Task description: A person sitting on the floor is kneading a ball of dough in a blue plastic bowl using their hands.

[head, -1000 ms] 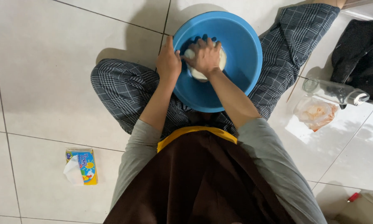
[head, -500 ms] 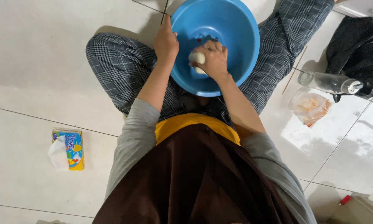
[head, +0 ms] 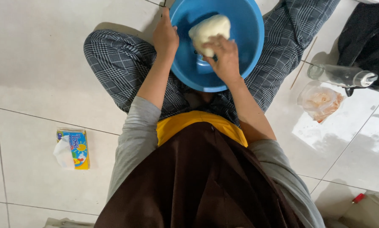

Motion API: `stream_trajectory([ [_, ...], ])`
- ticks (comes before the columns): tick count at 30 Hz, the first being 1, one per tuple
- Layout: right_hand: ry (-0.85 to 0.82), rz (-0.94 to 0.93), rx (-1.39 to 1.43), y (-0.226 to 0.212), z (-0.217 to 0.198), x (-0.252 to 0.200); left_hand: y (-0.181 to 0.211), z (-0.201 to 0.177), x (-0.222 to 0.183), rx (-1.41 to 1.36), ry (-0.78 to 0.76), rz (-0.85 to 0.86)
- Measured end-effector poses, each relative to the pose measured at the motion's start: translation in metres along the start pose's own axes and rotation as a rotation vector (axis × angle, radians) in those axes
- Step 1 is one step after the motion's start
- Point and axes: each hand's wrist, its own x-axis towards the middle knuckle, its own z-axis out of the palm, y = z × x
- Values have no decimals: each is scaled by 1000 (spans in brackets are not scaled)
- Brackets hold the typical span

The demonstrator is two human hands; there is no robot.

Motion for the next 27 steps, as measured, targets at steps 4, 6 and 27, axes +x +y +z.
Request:
stream_trajectory([
  [4,-251,66,110,31,5,-19,-7,14,1,78,19,38],
  [6,-462,313,467,47,-14,-8,-10,15,3,78,13,55],
  [27,-574,73,-159,10,31,-37,23,-4,35,81,-90,-2],
])
